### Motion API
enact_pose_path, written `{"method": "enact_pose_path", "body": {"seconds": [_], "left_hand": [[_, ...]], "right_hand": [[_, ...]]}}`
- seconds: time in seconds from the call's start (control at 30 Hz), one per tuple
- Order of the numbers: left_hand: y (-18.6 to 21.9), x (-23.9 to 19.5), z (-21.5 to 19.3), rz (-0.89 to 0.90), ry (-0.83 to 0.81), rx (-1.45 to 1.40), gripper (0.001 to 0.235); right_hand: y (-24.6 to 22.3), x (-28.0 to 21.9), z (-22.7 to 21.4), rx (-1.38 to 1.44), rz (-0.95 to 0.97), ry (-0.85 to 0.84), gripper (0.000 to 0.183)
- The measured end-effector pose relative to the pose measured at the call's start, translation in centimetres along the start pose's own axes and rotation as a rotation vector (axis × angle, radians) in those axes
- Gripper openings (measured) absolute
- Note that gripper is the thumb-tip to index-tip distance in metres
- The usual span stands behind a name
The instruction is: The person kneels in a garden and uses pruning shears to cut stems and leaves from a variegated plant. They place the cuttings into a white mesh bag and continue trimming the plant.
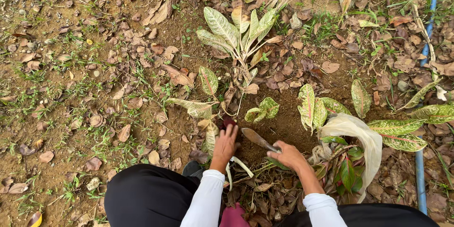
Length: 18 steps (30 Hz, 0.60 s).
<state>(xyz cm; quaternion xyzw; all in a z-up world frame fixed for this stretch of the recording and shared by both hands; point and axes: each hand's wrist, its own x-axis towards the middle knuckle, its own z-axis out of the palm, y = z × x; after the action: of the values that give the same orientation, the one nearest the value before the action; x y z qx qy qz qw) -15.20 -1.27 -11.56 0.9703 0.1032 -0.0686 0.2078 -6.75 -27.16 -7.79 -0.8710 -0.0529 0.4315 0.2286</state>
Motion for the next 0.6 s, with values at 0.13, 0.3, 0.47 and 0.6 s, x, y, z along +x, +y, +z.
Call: {"method": "enact_pose_path", "body": {"seconds": [0.13, 0.3, 0.47, 0.6], "left_hand": [[-2.4, 0.2, -0.2, -0.053, 0.228, -0.007, 0.069], [-2.4, -1.4, 2.0, -0.011, 0.098, -0.077, 0.049], [-1.5, -2.7, 1.4, -0.061, 0.012, -0.206, 0.075], [-0.4, -1.6, 0.8, -0.163, -0.071, -0.219, 0.102]], "right_hand": [[0.6, 0.6, 0.1, 0.004, 0.028, -0.008, 0.037], [2.2, 1.3, 1.1, 0.097, 0.064, -0.183, 0.042], [3.0, 1.5, 1.7, -0.169, -0.006, -0.202, 0.045], [3.3, 0.7, 2.1, -0.206, 0.058, -0.119, 0.046]]}}
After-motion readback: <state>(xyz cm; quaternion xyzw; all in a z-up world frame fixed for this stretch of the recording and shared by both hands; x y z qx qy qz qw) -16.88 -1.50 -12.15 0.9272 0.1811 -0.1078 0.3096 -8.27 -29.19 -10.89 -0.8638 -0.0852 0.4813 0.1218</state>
